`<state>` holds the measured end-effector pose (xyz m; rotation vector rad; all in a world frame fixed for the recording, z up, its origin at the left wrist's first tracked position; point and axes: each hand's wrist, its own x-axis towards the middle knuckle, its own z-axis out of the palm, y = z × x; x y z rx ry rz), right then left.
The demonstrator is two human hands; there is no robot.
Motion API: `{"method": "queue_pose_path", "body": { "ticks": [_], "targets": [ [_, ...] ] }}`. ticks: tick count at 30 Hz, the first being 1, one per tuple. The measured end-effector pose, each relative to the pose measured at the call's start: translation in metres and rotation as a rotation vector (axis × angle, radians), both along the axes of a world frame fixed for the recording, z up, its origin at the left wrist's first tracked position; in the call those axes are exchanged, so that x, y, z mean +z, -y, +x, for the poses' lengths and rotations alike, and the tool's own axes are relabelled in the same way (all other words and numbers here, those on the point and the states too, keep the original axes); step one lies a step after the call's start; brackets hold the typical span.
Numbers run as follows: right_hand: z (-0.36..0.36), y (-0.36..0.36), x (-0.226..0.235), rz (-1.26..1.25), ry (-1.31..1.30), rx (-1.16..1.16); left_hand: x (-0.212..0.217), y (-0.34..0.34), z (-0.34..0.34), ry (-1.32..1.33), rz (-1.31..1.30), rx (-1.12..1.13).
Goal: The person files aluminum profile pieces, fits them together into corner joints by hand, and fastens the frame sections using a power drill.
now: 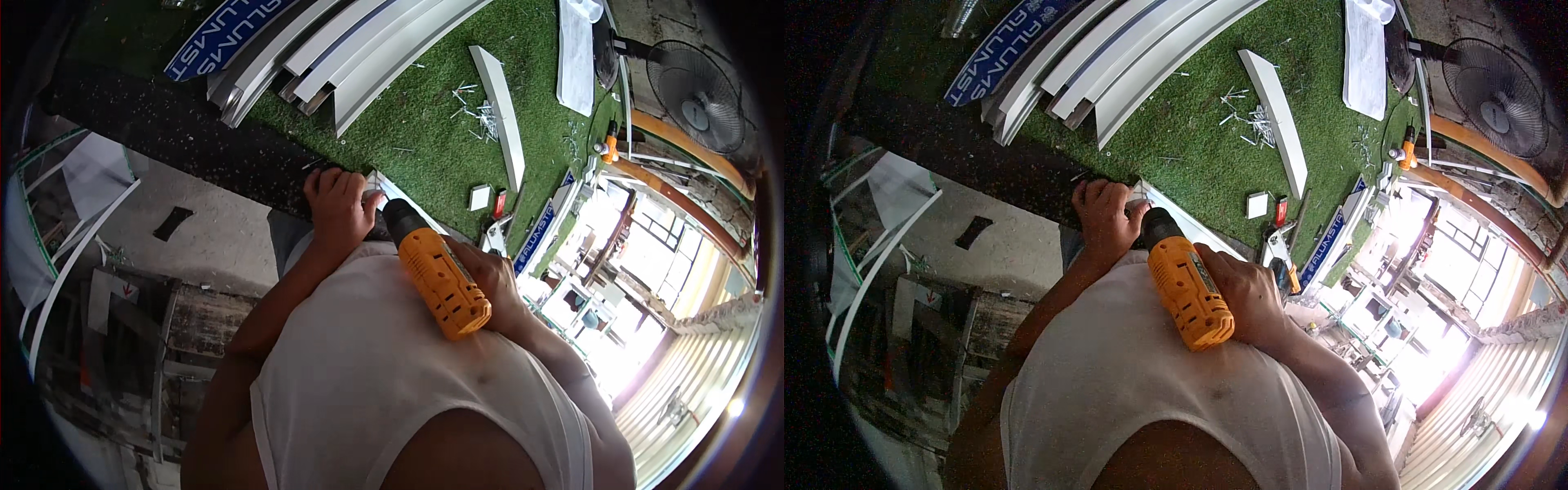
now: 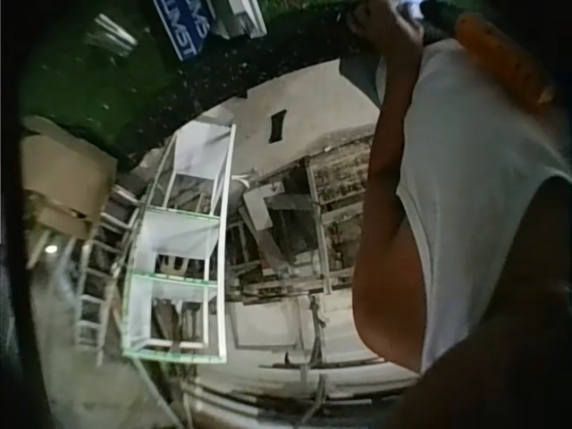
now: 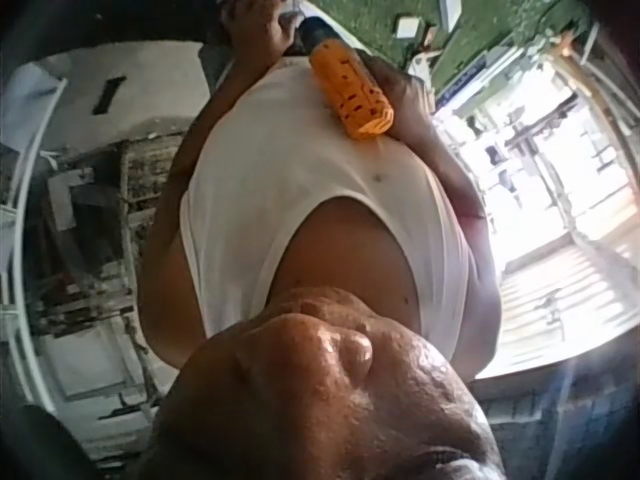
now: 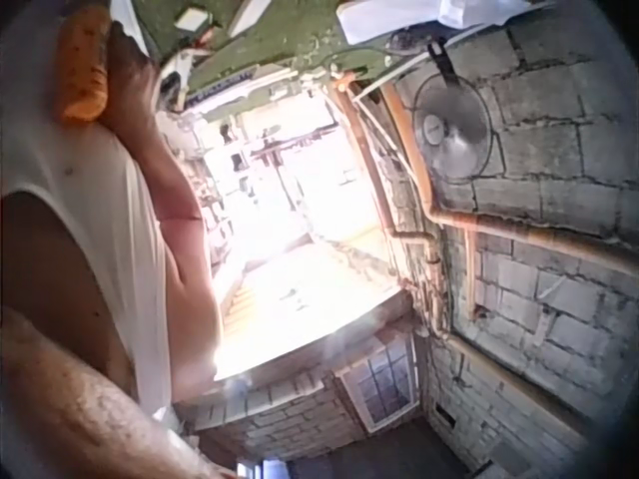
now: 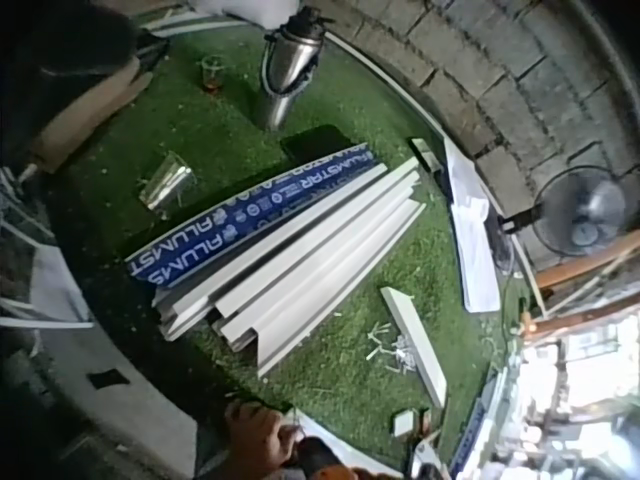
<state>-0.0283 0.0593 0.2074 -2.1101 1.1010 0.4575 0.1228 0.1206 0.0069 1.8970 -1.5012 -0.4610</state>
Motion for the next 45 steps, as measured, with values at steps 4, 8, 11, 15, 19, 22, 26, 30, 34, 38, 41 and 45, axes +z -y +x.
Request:
{"method": "queue_pose_path", "body": {
  "ticks": [4,8,11,15,19,22,26,30,34,38,41,45],
  "targets": [
    [0.000,-0.003,0.000,-0.034,0.027,-0.012,0.000,0.000,-0.001,0.005,-0.023,0.003],
    [0.001,-0.003,0.000,-0.026,0.016,-0.022,0.002,-0.001,-0.001,0.007,-0.015,0.009],
    [0.002,-0.005,0.000,-0.023,0.005,-0.042,0.000,-0.002,-0.003,0.013,-0.019,0.017],
    [0.003,-0.006,0.003,-0.017,-0.005,-0.057,-0.002,-0.003,-0.003,0.025,-0.021,0.020],
    [0.004,-0.002,0.003,-0.035,0.008,-0.033,-0.002,-0.003,-0.002,0.056,-0.044,0.016],
    [-0.002,0.000,-0.003,-0.038,0.039,-0.035,-0.003,-0.003,-0.004,0.086,-0.062,0.030],
    [-0.020,-0.003,0.011,-0.074,0.199,-0.004,-0.007,-0.002,-0.010,0.073,-0.071,0.062],
    [-0.057,-0.002,0.043,-0.156,0.323,-0.059,-0.006,-0.003,-0.009,0.057,-0.081,0.066],
    [-0.148,0.051,-0.028,-0.427,0.348,-0.238,-0.002,-0.006,-0.007,0.047,-0.107,0.061],
    [-0.208,0.122,-0.105,-0.658,-0.090,-0.641,0.007,-0.002,-0.005,0.133,-0.048,-0.026],
    [-0.264,0.141,-0.153,-0.742,-0.083,-0.724,0.024,0.021,-0.002,0.027,-0.034,-0.093],
    [-0.271,0.105,-0.148,-1.087,0.072,-0.607,0.044,0.063,-0.024,0.061,-0.199,-0.256]
  ]
}}
